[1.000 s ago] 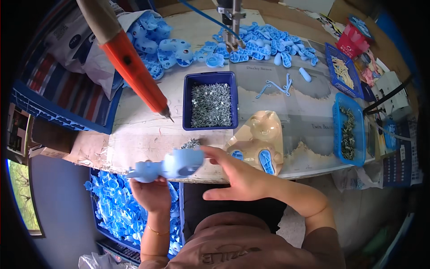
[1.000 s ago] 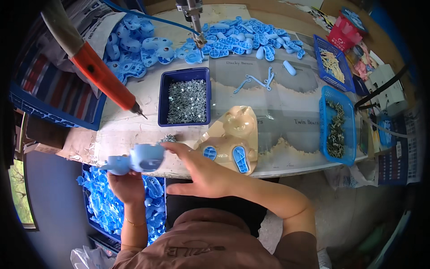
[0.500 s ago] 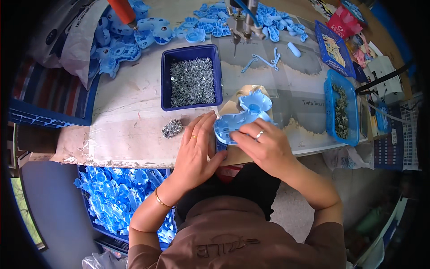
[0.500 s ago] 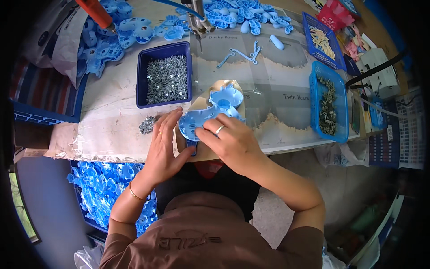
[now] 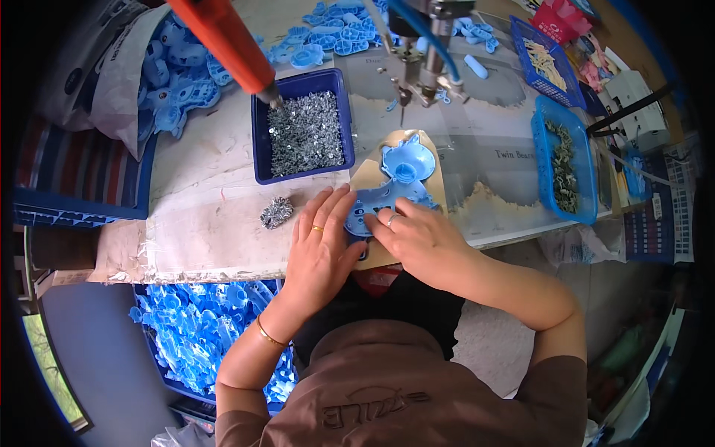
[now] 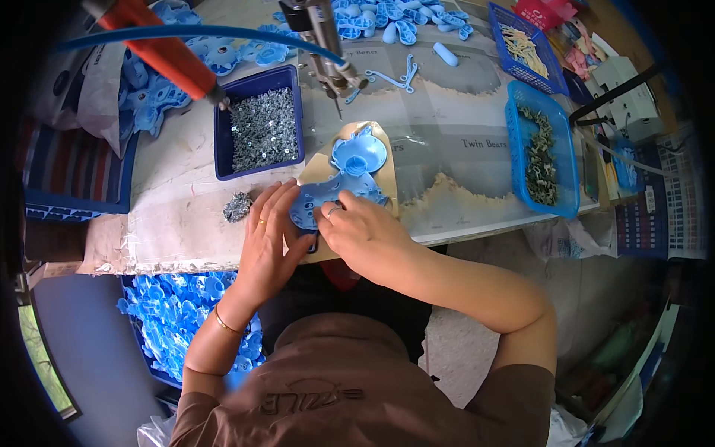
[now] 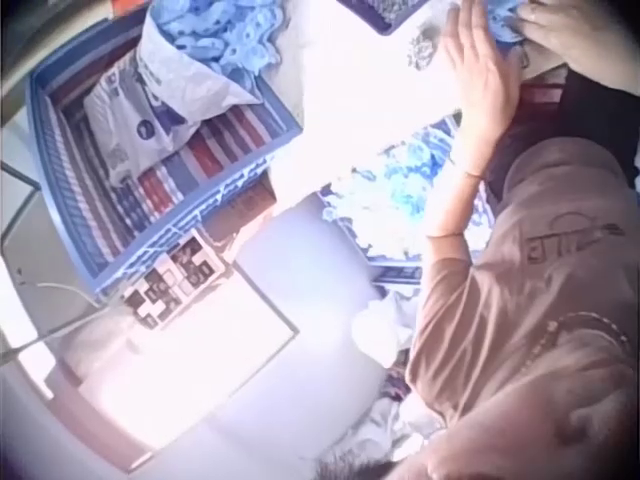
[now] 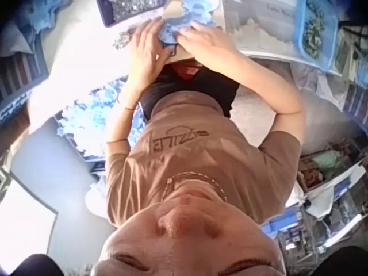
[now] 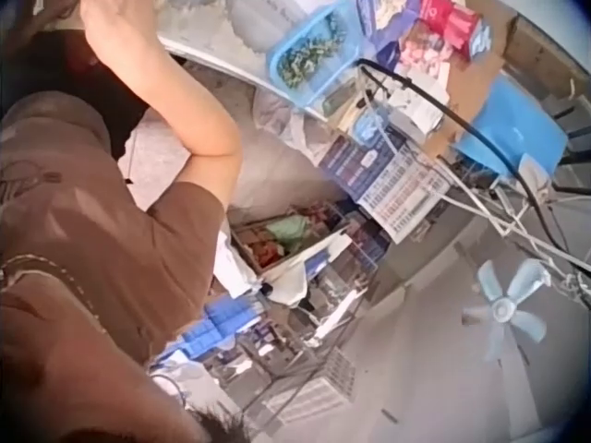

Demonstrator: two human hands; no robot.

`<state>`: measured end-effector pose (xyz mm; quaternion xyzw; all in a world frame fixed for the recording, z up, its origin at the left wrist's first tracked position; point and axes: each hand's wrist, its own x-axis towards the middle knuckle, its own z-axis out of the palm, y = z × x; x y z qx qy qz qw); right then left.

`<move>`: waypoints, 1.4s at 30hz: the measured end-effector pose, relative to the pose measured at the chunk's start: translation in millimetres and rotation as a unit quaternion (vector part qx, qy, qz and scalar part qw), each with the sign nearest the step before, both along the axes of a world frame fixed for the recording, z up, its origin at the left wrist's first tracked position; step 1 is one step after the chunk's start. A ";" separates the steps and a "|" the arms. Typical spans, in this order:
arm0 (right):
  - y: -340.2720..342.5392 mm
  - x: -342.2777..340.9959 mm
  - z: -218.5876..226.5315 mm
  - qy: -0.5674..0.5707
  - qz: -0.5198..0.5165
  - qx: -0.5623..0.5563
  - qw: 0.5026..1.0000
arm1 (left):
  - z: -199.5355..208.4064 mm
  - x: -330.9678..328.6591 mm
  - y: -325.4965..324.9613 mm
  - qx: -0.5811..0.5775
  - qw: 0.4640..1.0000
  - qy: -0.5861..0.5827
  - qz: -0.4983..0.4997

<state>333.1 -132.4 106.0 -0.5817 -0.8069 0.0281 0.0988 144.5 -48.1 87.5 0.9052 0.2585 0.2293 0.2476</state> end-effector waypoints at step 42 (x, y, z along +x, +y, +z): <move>-21.0 163.1 34.0 0.403 -0.283 0.023 0.870 | 32.8 78.1 26.0 0.133 0.989 -0.034 -0.048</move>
